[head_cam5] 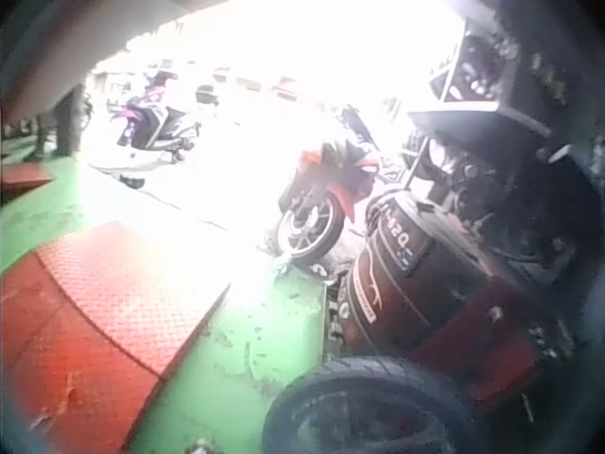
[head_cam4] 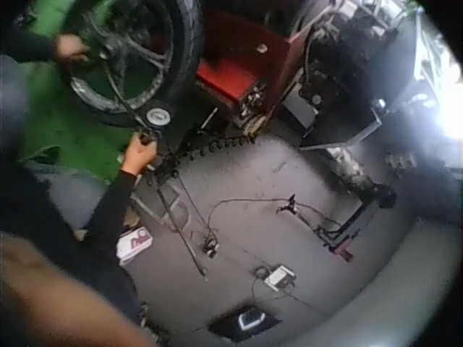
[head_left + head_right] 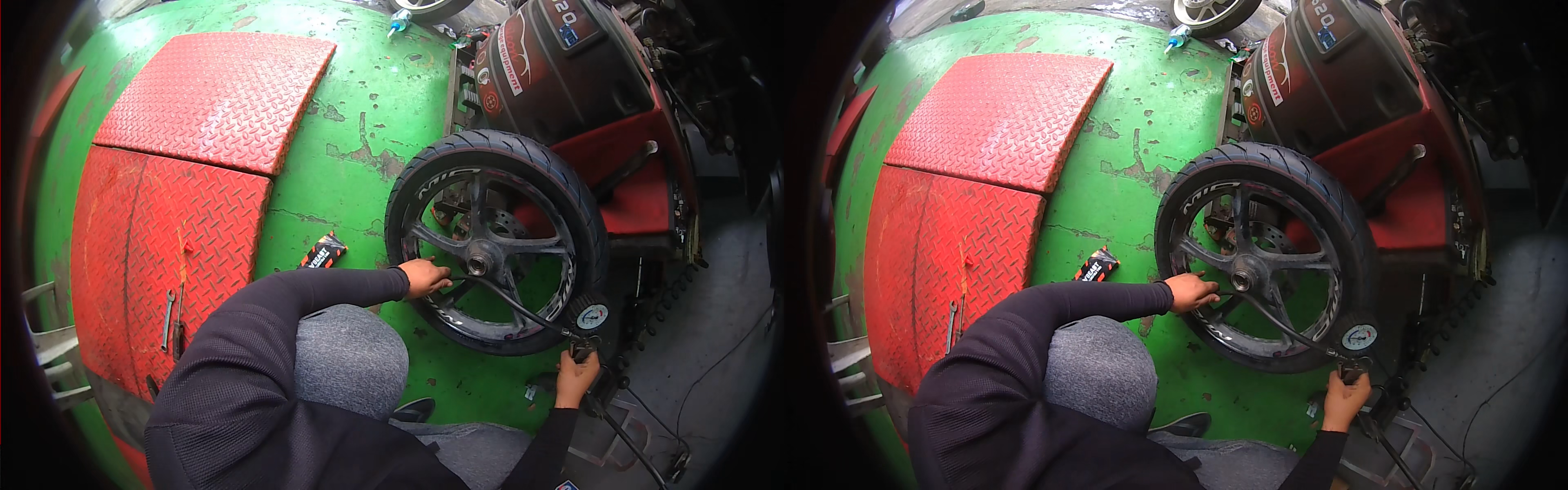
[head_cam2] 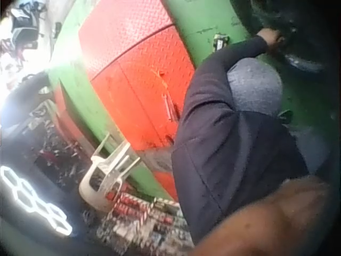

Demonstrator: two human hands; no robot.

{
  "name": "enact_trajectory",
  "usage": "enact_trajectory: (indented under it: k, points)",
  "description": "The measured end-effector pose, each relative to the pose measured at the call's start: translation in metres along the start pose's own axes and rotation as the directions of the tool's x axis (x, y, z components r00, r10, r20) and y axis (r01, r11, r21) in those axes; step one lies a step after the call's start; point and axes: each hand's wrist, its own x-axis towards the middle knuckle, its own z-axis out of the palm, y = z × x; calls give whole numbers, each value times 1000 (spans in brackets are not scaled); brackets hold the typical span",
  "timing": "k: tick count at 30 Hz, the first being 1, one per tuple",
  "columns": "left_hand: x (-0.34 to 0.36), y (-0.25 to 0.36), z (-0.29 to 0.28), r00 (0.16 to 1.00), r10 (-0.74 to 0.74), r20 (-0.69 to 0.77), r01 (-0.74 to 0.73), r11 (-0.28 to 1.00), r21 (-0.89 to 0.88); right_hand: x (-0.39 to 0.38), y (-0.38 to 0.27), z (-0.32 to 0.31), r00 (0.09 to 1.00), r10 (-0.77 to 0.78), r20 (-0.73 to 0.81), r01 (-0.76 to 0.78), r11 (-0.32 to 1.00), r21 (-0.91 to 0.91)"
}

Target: Applying sealant and inflating a motorcycle tire.

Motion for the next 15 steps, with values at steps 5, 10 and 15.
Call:
enact_trajectory:
  k: [5, 10, 15]
  points:
    - [-1, 1, -1, 1000, -8, 6, 8, 1000, -4, 0, -3, 0, 1000, 27, 13, -27, 1000, 8]
    - [0, -2, 2, 1000, -3, -1, 3, 1000, 5, 1, -2, 0, 1000, 8, 9, -8, 1000, -26]
    - [0, -2, 2, 1000, 4, 2, -4, 1000, 8, 1, -5, 2, 1000, 2, -9, -2, 1000, -17]
